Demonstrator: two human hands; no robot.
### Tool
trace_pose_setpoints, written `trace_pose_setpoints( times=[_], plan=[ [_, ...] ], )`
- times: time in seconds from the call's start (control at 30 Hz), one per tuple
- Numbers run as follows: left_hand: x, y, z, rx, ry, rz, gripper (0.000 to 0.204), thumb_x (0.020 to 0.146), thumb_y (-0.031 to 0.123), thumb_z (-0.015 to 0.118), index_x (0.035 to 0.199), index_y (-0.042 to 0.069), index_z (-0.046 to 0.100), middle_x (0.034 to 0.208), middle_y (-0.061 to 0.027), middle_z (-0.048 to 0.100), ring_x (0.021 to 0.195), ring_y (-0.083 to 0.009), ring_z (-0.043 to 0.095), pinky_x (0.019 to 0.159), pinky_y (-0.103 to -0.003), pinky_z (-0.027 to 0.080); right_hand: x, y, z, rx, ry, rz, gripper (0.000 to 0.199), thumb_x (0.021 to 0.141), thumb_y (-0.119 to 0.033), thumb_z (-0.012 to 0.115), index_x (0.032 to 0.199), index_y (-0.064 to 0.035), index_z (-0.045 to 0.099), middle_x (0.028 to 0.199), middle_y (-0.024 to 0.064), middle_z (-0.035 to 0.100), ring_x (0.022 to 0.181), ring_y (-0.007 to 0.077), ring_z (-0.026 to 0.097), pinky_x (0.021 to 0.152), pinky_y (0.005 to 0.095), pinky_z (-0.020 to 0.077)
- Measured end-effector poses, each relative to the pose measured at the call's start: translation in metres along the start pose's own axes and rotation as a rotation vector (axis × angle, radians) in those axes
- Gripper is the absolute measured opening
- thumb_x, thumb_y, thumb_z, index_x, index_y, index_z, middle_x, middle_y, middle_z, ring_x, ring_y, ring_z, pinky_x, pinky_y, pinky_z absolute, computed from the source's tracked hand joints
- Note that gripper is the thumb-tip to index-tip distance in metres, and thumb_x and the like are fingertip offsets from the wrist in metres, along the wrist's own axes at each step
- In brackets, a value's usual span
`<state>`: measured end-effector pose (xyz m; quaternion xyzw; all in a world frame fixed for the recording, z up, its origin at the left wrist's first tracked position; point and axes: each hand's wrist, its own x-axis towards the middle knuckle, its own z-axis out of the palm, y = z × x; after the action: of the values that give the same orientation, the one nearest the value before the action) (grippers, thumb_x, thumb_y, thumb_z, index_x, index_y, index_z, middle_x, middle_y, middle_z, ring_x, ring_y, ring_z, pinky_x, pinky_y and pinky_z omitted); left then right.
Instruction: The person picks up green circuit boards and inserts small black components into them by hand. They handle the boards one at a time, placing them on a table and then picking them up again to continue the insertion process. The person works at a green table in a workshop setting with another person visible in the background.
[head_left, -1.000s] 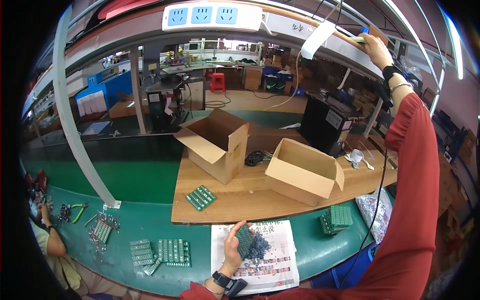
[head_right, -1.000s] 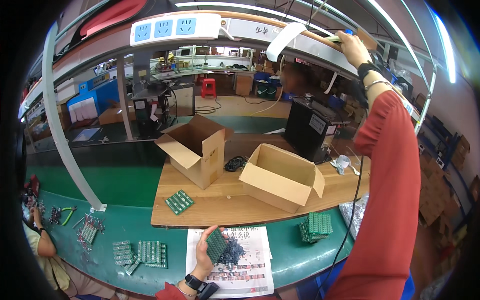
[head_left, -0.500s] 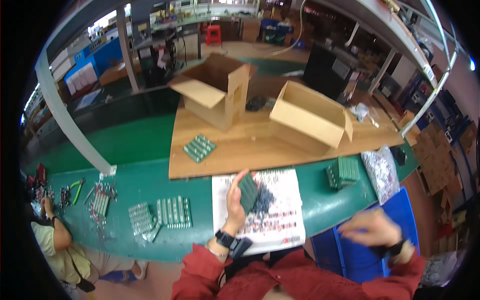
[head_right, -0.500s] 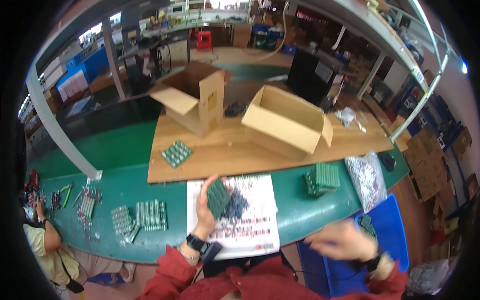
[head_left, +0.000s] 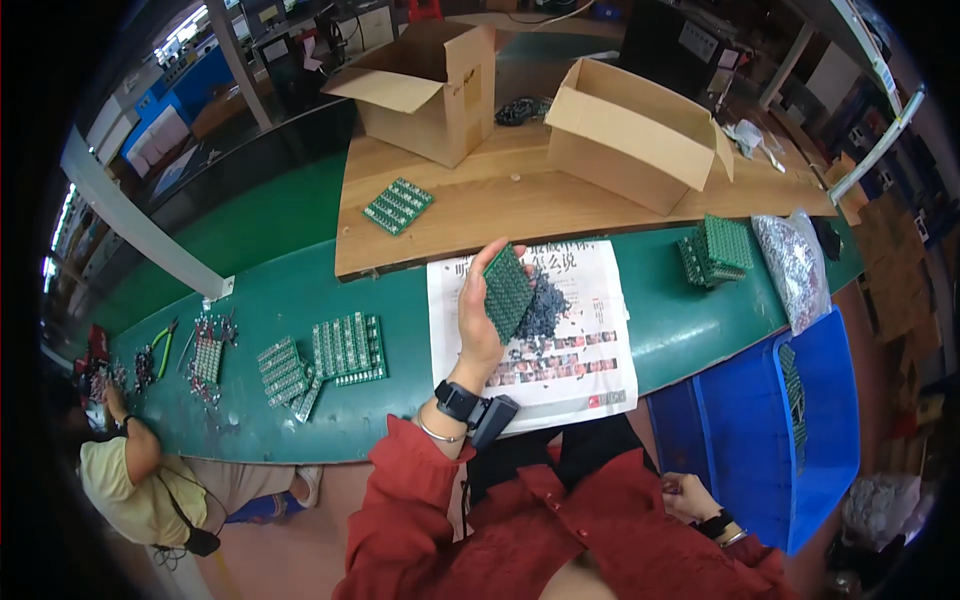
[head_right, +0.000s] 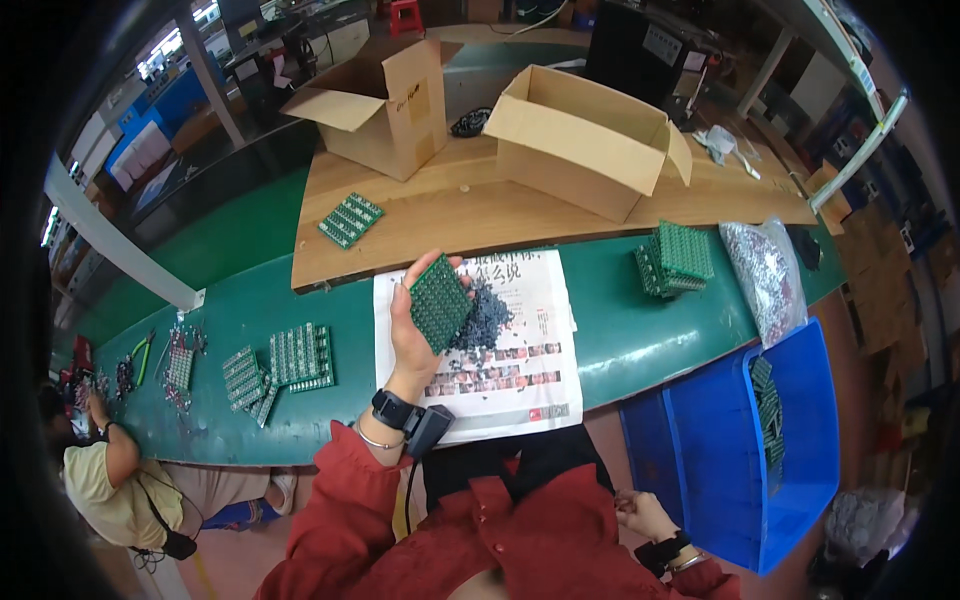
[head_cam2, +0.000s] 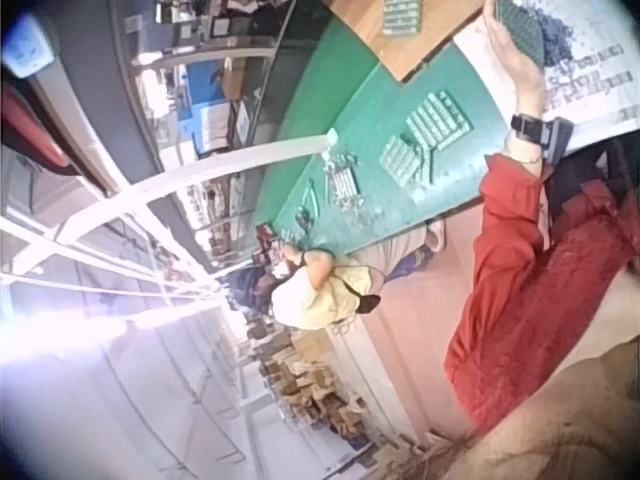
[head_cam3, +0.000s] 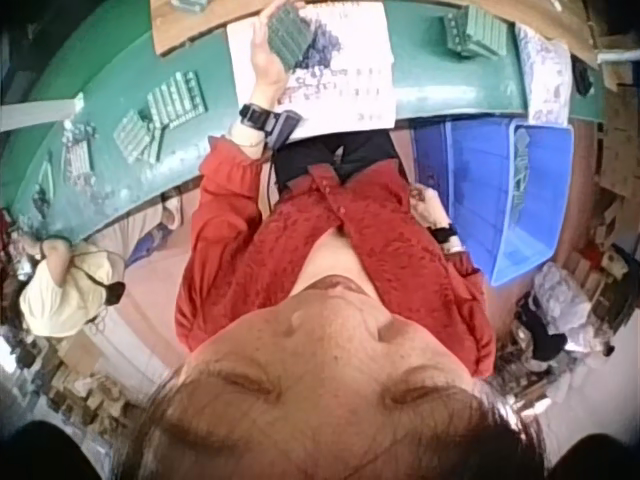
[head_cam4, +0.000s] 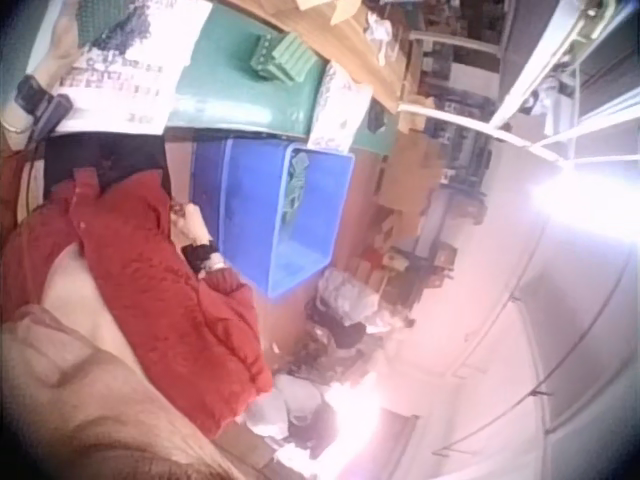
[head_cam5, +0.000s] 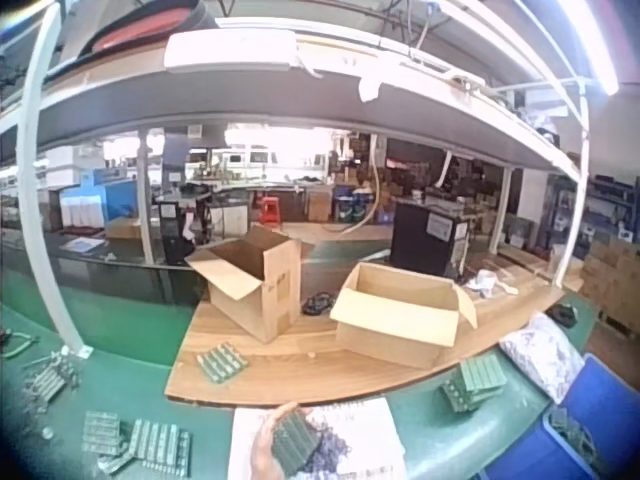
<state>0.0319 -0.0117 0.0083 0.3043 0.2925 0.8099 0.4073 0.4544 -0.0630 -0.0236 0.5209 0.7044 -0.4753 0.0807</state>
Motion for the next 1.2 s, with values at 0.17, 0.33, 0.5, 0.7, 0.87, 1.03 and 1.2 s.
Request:
trace_pose_setpoints(
  times=[0.17,0.33,0.5,0.7,0.87,1.03,1.2],
  plan=[
    [0.001,-0.007,0.000,0.007,-0.016,0.012,0.066,0.092,0.055,0.036,0.133,0.004,0.038,0.125,-0.0168,0.049,0.105,-0.0252,0.056,0.092,-0.040,0.046,0.024,0.020,0.035,-0.398,0.435,-0.364,0.022,0.077,-0.002,0.053,0.097,-0.0075,0.057,0.077,0.0090,0.060,0.069,0.0291,0.061,0.058,0.0368,0.0484],
    [-0.003,-0.003,0.002,0.024,0.019,-0.027,0.067,0.092,0.057,0.034,0.133,0.004,0.038,0.124,-0.0172,0.050,0.105,-0.0263,0.056,0.092,-0.041,0.047,0.044,0.007,0.038,-0.431,0.489,-0.398,0.027,0.084,-0.002,0.045,0.108,-0.0107,0.054,0.073,0.0101,0.060,0.065,0.0291,0.061,0.053,0.0364,0.0453],
    [-0.003,-0.003,0.003,-0.011,0.023,-0.047,0.068,0.091,0.058,0.035,0.133,0.004,0.038,0.123,-0.0174,0.050,0.105,-0.0275,0.056,0.092,-0.043,0.047,0.018,-0.003,0.035,-0.509,0.555,0.074,0.033,0.078,-0.008,0.060,0.111,-0.0123,0.054,0.058,0.0140,0.058,0.054,0.0309,0.061,0.051,0.0383,0.0452],
    [-0.002,-0.004,0.008,-0.008,0.017,-0.058,0.070,0.091,0.059,0.034,0.133,0.004,0.037,0.122,-0.0175,0.051,0.105,-0.0282,0.056,0.091,-0.043,0.047,0.003,-0.017,0.049,0.308,0.258,-0.291,0.065,0.090,-0.025,0.057,0.145,-0.0141,0.024,0.105,0.0211,0.064,0.092,0.0308,0.065,0.079,0.0381,0.0484],
    [-0.003,-0.003,0.001,-0.059,0.047,-0.058,0.070,0.091,0.059,0.034,0.133,0.004,0.038,0.122,-0.0174,0.051,0.105,-0.0282,0.056,0.091,-0.043,0.047,-0.003,-0.019,0.036,0.053,0.181,-0.099,0.081,0.090,-0.031,0.055,0.146,-0.0154,0.000,0.103,0.0350,0.057,0.096,0.0493,0.057,0.078,0.0483,0.0466],
    [-0.002,-0.005,0.006,-0.055,0.053,-0.060,0.068,0.092,0.058,0.033,0.133,0.004,0.038,0.121,-0.0170,0.052,0.103,-0.0275,0.057,0.090,-0.043,0.048,0.026,-0.014,0.042,0.198,-0.063,-0.421,0.095,0.085,-0.035,0.061,0.147,-0.0190,-0.010,0.127,0.0350,0.044,0.119,0.0413,0.048,0.097,0.0404,0.0394],
    [-0.001,-0.002,-0.001,-0.052,0.092,-0.020,0.066,0.092,0.056,0.033,0.132,0.004,0.039,0.120,-0.0166,0.052,0.101,-0.0272,0.057,0.088,-0.043,0.048,0.053,-0.024,0.041,0.083,0.009,0.004,0.105,0.082,-0.037,0.062,0.143,-0.0186,-0.021,0.123,0.0411,0.043,0.114,0.0473,0.049,0.095,0.0428,0.0402]
  ],
)
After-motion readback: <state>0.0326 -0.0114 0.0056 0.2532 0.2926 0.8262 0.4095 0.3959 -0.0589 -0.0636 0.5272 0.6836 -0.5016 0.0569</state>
